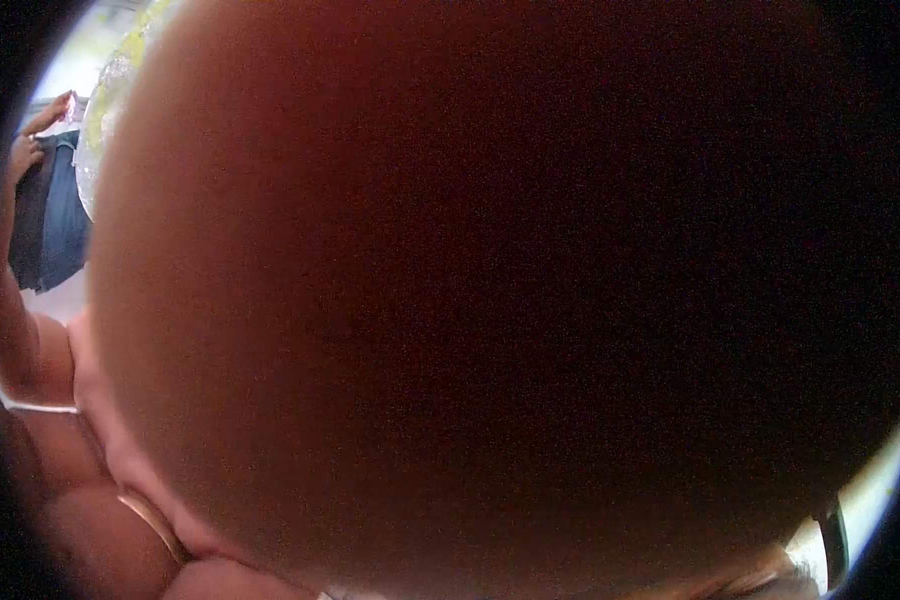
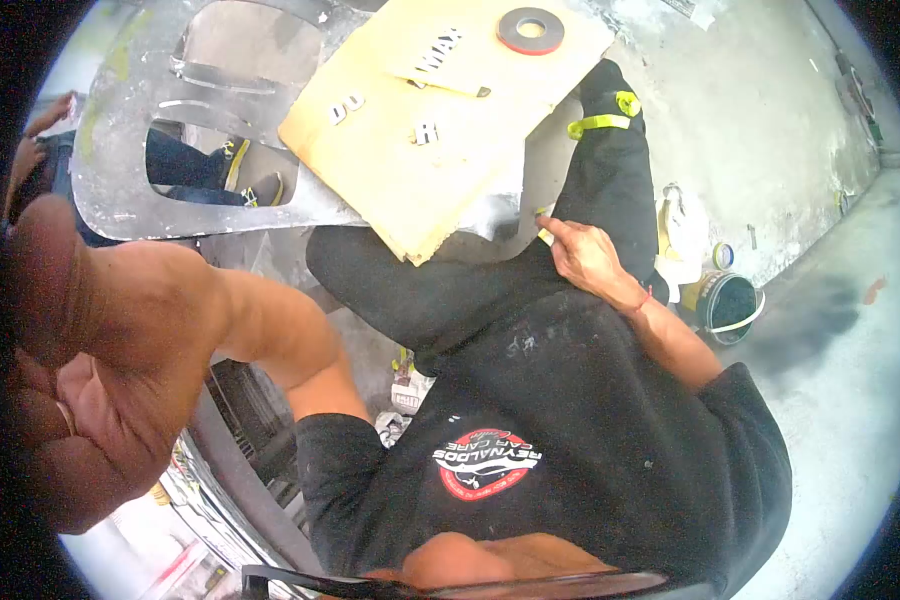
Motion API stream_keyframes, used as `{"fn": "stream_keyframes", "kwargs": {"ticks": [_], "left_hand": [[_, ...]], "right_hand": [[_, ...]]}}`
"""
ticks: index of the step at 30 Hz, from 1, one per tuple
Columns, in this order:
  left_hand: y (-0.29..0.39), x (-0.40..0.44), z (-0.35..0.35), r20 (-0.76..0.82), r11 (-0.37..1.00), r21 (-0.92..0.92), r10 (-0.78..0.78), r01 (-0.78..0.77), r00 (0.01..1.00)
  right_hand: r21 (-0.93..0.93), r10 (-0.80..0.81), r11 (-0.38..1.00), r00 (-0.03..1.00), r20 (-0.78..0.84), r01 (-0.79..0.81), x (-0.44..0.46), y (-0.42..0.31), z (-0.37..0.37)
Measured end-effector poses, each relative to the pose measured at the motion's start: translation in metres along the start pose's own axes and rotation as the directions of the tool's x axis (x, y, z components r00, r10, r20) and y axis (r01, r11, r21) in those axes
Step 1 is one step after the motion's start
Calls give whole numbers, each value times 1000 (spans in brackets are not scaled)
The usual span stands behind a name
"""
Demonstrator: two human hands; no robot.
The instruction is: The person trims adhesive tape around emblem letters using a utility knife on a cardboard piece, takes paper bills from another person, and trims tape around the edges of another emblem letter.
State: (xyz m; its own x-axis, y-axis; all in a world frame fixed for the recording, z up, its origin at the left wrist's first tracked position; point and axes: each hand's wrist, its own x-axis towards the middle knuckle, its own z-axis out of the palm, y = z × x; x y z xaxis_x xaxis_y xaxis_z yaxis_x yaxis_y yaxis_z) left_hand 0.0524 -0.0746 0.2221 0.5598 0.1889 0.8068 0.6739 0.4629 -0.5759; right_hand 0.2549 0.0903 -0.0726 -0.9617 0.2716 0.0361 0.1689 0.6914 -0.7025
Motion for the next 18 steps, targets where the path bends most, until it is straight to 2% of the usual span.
{"fn": "stream_keyframes", "kwargs": {"ticks": [5,7,9,10,15,18], "left_hand": [[-39,-21,-13,-63,991,133,29,-21,998],[-84,-32,-26,-144,951,308,26,20,989],[-135,-45,-40,-240,865,491,24,100,970],[-140,-49,-40,-241,889,447,7,105,970],[-115,-48,-10,-131,995,57,-79,87,988],[-92,-47,3,-78,995,-52,-91,87,993]], "right_hand": [[4,-16,1000,1000,-10,16,-1,3,3],[-40,-21,999,999,-25,20,-4,11,11],[-14,15,1000,999,38,-15,-1,3,-1],[-24,-46,999,998,-30,45,-2,8,6],[-6,-5,1000,1000,-11,5,0,2,2],[-17,14,1000,1000,4,-14,-1,0,9]]}}
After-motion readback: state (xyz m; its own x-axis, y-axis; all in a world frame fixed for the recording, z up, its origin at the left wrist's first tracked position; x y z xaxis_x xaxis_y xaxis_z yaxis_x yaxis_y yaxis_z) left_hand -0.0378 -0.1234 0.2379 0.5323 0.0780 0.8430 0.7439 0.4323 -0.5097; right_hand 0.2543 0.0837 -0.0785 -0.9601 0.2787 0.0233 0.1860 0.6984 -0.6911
